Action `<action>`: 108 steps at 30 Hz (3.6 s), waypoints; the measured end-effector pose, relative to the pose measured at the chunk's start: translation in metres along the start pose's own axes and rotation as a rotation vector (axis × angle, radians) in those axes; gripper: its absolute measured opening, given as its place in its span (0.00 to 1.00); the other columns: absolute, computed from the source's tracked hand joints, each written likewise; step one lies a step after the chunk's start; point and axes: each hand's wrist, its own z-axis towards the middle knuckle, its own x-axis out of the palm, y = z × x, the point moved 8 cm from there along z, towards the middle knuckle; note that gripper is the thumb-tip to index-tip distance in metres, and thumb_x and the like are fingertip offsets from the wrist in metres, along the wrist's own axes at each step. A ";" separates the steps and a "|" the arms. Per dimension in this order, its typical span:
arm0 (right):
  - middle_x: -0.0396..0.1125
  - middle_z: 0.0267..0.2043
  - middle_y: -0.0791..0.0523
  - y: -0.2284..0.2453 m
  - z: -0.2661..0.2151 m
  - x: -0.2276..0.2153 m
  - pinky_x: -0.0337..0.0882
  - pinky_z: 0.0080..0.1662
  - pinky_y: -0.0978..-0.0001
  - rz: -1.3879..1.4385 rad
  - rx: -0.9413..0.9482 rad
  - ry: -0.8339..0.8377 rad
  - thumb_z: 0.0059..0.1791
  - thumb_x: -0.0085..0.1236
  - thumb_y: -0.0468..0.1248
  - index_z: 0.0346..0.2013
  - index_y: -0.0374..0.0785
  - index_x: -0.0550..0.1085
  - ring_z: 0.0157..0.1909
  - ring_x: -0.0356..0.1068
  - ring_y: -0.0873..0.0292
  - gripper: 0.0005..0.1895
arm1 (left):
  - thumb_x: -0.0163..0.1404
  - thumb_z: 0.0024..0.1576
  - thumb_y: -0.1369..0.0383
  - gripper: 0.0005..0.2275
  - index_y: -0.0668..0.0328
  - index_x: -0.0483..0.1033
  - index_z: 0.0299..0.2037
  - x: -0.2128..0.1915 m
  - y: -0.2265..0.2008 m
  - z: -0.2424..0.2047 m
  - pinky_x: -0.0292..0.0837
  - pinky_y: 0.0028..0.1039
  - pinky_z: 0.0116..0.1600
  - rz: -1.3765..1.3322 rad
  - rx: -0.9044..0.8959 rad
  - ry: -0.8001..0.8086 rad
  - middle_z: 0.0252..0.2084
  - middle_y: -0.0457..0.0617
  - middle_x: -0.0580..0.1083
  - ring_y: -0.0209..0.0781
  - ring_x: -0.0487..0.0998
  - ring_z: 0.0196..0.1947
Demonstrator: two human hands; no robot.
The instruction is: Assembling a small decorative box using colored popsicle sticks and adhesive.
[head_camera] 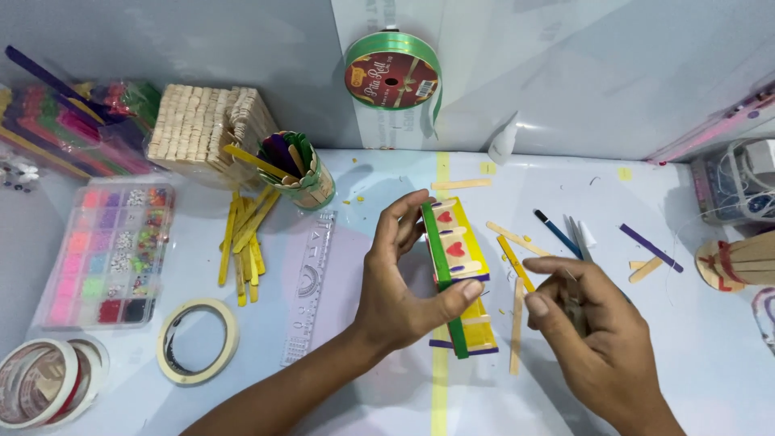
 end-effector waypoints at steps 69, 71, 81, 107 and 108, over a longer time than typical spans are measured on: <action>0.82 0.41 0.60 -0.022 0.014 0.023 0.75 0.49 0.75 0.047 0.199 0.099 0.46 0.63 0.43 0.47 0.44 0.85 0.45 0.78 0.67 0.17 | 0.67 0.36 0.41 0.59 0.62 0.44 0.73 -0.003 0.012 -0.010 0.55 0.51 0.67 0.700 0.073 -0.134 0.70 0.59 0.56 0.58 0.59 0.71; 0.78 0.38 0.61 -0.028 0.015 0.025 0.69 0.42 0.76 0.068 0.215 0.116 0.46 0.64 0.40 0.48 0.44 0.85 0.35 0.69 0.67 0.16 | 0.68 0.37 0.46 0.57 0.61 0.45 0.73 -0.007 0.004 -0.008 0.55 0.49 0.68 0.608 0.068 -0.143 0.69 0.59 0.57 0.58 0.59 0.71; 0.67 0.39 0.59 -0.018 0.016 -0.004 0.57 0.33 0.79 0.129 0.117 -0.063 0.46 0.64 0.31 0.55 0.36 0.79 0.23 0.54 0.68 0.21 | 0.61 0.45 0.48 0.51 0.57 0.41 0.74 -0.015 0.047 0.001 0.75 0.33 0.61 -0.391 -0.149 -0.126 0.64 0.60 0.59 0.47 0.70 0.62; 0.65 0.41 0.57 0.006 0.018 0.004 0.58 0.25 0.79 0.014 -0.309 -0.041 0.37 0.74 0.32 0.59 0.37 0.74 0.22 0.52 0.67 0.36 | 0.52 0.59 0.50 0.42 0.49 0.35 0.76 0.010 0.065 -0.018 0.61 0.48 0.71 -0.686 -0.110 0.136 0.75 0.52 0.54 0.49 0.59 0.73; 0.65 0.42 0.57 0.005 0.019 0.004 0.60 0.25 0.79 0.030 -0.297 -0.033 0.36 0.75 0.32 0.60 0.37 0.74 0.22 0.53 0.68 0.37 | 0.50 0.60 0.51 0.40 0.47 0.36 0.76 0.010 0.067 -0.019 0.61 0.48 0.71 -0.676 -0.159 0.131 0.74 0.52 0.56 0.50 0.61 0.71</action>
